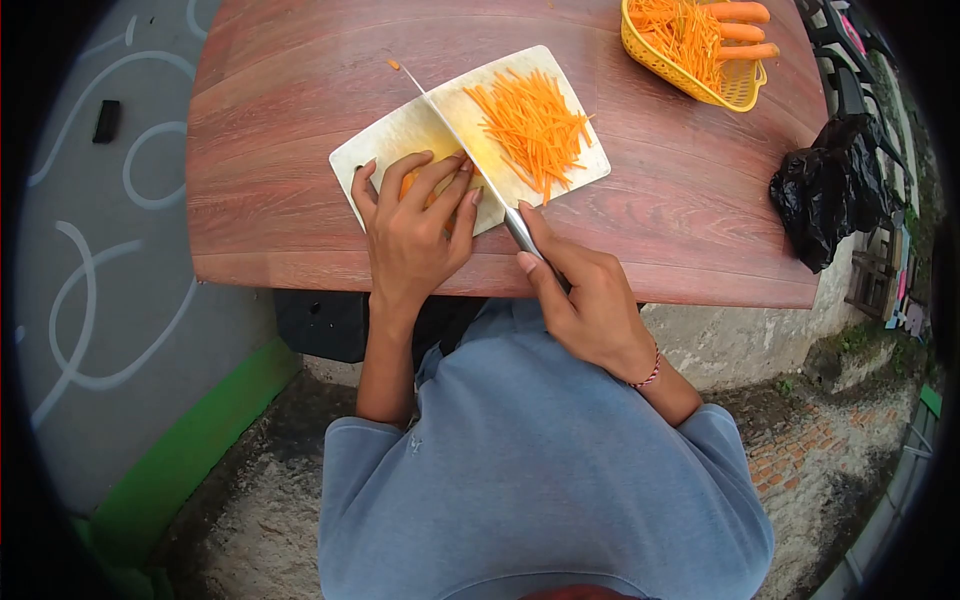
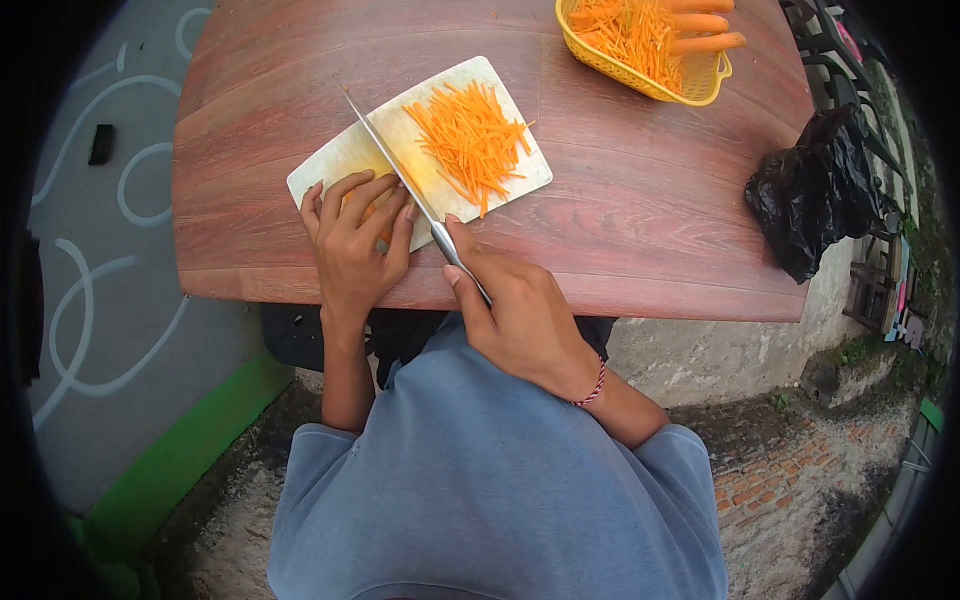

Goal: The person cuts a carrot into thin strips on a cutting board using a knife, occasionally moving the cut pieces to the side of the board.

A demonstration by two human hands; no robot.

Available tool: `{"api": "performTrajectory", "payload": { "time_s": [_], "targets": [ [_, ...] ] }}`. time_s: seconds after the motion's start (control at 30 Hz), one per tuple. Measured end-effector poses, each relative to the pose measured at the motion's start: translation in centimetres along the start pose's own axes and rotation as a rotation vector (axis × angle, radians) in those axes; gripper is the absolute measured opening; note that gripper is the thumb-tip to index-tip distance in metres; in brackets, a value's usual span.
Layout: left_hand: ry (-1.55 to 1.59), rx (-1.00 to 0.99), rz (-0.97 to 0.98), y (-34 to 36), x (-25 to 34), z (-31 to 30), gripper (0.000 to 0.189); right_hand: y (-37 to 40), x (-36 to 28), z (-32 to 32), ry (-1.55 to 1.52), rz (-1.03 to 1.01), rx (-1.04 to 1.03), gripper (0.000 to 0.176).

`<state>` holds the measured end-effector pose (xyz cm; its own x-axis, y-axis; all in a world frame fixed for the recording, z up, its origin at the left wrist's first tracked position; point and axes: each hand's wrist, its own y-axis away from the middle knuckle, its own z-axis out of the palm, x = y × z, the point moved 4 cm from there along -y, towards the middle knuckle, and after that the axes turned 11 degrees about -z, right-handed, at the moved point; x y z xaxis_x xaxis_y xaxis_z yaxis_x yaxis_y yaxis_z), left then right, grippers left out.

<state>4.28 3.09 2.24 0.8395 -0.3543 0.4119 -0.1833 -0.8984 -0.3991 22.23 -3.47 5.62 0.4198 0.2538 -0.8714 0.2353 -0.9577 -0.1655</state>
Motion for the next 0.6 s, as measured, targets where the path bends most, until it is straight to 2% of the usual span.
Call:
{"api": "performTrajectory", "payload": {
  "time_s": [0.1,0.27,0.4,0.6],
  "targets": [
    [0.008,-0.004,0.004,0.0,-0.1,0.1,0.017,0.3,-0.4,-0.1,0.071,0.008,-0.041,0.051],
    [0.021,-0.029,0.017,0.2,-0.5,0.4,0.018,-1.0,0.5,2.2,0.230,-0.088,-0.006,0.052],
    [0.014,-0.031,0.009,0.2,-0.6,0.4,0.018,-2.7,1.0,2.1,0.190,-0.134,0.018,0.052],
    [-0.034,-0.003,0.002,0.2,-0.2,0.2,0.023,-1.7,1.4,0.5,0.047,-0.079,0.017,0.048]
  ]
}}
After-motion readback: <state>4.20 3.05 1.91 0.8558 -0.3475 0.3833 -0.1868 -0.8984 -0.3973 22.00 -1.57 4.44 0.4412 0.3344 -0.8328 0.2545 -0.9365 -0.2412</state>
